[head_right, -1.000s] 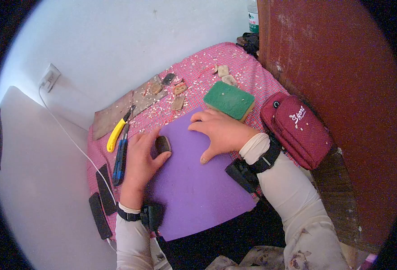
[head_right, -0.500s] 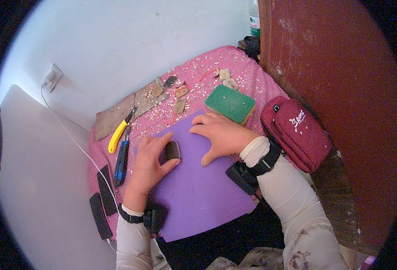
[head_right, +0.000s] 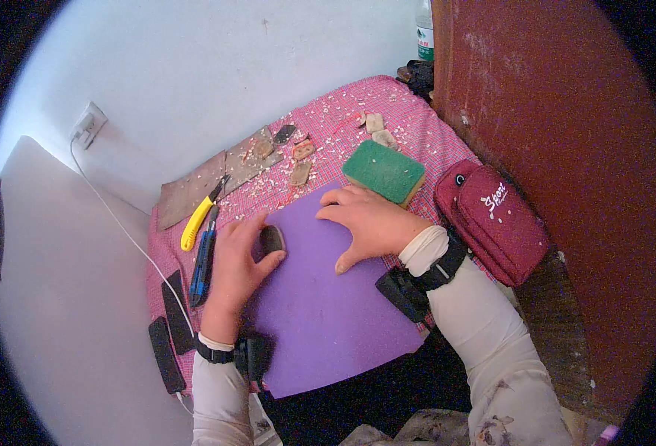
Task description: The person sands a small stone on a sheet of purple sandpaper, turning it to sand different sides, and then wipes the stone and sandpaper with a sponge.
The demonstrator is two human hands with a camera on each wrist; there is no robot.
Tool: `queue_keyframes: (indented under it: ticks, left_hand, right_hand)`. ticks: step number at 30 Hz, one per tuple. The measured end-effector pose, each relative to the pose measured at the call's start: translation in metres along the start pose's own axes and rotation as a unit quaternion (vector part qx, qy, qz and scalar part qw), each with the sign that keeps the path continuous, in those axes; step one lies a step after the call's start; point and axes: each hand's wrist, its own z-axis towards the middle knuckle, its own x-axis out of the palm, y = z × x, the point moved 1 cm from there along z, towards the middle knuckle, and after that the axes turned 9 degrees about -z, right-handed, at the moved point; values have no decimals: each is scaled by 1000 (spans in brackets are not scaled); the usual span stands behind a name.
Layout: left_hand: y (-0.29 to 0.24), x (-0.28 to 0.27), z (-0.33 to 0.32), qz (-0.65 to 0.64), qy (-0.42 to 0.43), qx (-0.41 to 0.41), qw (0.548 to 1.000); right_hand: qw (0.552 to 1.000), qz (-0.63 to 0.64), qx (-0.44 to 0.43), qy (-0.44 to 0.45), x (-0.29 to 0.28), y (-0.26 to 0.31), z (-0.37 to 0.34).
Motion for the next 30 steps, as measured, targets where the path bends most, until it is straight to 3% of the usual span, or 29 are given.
queue_keyframes:
  ticks: [4,6,12,18,22,25,30]
  left_hand:
    - [-9,2,1,4,11,19,1000]
    - [-15,9,0,-81,51,55,994]
    - [6,5,-2,16,-18,12,1000]
    - [-10,9,0,-57,37,41,997]
    - [-1,3,-1,23,-10,4,1000]
    - [-6,8,-2,-42,15,36,998]
    - [0,6,-1,-9,9,10,1000]
  right_hand:
    - [1000,0,2,1,1,-3,-1]
    - [1000,3,-4,-2,2,-3,0]
    - [1000,6,9,7,-2,2,0]
    - [1000,0,2,1,1,-1,-1]
    - [1000,9,2,1,-2,2,0]
    - [1000,-4,2,3,-1,0,0]
    - [1000,0,4,-8,1,-1,0]
